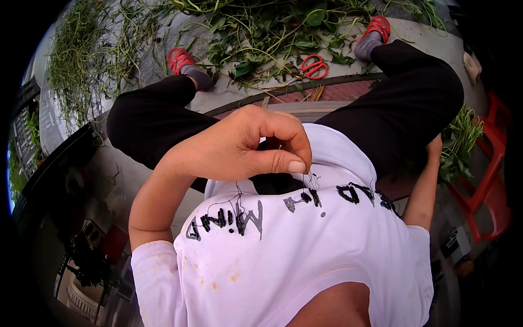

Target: The person sits on the ground and uses red-handled scissors to cut and trim green leafy vines. They repeatedly pick up vine sections, cut them into smaller pieces, and place the trimmed pieces into a pile on the floor.

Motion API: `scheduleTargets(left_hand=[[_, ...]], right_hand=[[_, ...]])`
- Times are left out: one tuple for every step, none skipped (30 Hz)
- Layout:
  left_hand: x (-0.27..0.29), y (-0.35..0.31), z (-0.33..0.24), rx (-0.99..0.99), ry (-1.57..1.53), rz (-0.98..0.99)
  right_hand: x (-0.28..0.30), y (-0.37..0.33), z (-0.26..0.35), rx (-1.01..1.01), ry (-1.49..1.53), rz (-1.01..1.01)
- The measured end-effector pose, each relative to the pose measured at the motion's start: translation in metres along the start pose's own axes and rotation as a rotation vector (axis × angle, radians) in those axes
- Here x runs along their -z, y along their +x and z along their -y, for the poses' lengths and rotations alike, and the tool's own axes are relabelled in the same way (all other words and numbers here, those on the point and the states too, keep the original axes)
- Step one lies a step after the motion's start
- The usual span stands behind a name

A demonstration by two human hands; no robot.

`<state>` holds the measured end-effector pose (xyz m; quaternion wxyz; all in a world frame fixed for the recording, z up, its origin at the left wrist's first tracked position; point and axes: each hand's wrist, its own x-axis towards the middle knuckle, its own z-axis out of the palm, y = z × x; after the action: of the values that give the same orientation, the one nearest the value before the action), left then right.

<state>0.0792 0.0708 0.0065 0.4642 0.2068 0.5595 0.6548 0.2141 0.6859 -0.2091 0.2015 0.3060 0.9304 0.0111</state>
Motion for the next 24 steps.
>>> scheduleTargets(left_hand=[[0.000,0.000,0.001,0.006,-0.004,0.007],[0.000,0.000,0.002,0.011,-0.009,0.009],[0.000,0.000,0.003,0.015,-0.014,0.012],[0.000,0.000,0.003,0.016,-0.022,0.018],[0.000,0.002,0.003,0.021,-0.029,0.022],[0.002,0.002,0.003,0.023,-0.040,0.025],[0.002,0.001,0.004,0.022,-0.058,0.019],[0.003,-0.001,0.005,0.021,-0.075,0.019],[0.004,-0.001,0.005,0.022,-0.089,0.020],[0.006,-0.001,0.006,0.003,-0.076,0.023],[0.008,-0.002,0.006,-0.016,-0.062,0.026],[0.010,-0.001,0.007,-0.032,-0.048,0.027],[0.013,-0.002,0.007,-0.039,-0.054,0.031],[0.016,-0.002,0.006,-0.047,-0.056,0.034],[0.017,-0.001,0.005,-0.054,-0.056,0.038],[0.019,0.002,0.004,-0.063,-0.058,0.046],[0.021,0.004,0.003,-0.072,-0.059,0.049],[0.026,0.004,0.002,-0.083,-0.064,0.063],[0.032,0.007,-0.001,-0.063,0.021,0.032],[0.039,0.009,-0.006,-0.044,0.103,-0.001],[0.047,0.011,-0.010,-0.024,0.183,-0.035],[0.062,0.013,-0.009,-0.032,0.310,-0.060],[0.072,0.012,-0.006,0.074,0.374,-0.170],[0.091,0.014,0.002,0.084,0.416,-0.227]], right_hand=[[-0.007,0.008,-0.019,0.020,-0.023,0.031],[-0.005,0.016,-0.030,0.027,-0.054,0.058],[-0.002,0.022,-0.040,0.033,-0.085,0.086],[0.000,0.026,-0.044,0.043,-0.116,0.115],[0.013,0.025,-0.031,0.016,-0.126,0.138],[0.042,0.020,-0.006,-0.011,-0.140,0.161],[0.071,0.017,0.019,-0.033,-0.157,0.181],[0.092,0.015,0.035,-0.037,-0.174,0.103],[0.111,0.017,0.048,-0.041,-0.188,0.025],[0.129,0.021,0.058,0.036,-0.134,-0.066],[0.148,0.025,0.069,0.115,-0.080,-0.157],[0.173,0.014,0.100,0.193,0.071,-0.222],[0.199,-0.002,0.138,0.266,0.217,-0.288],[0.216,-0.004,0.158,0.358,0.224,-0.313],[0.228,-0.004,0.178,0.449,0.233,-0.339],[0.239,-0.013,0.209,0.503,0.243,-0.352],[0.246,-0.021,0.241,0.562,0.253,-0.365],[0.249,-0.023,0.264,0.656,0.239,-0.315],[0.245,-0.022,0.286,0.761,0.234,-0.290],[0.240,-0.019,0.309,0.868,0.229,-0.259],[0.226,-0.018,0.334,0.988,0.228,-0.252],[0.210,-0.019,0.362,1.074,0.181,-0.228],[0.184,-0.017,0.395,1.197,0.143,-0.196],[0.156,-0.019,0.417,1.195,-0.036,-0.136]])
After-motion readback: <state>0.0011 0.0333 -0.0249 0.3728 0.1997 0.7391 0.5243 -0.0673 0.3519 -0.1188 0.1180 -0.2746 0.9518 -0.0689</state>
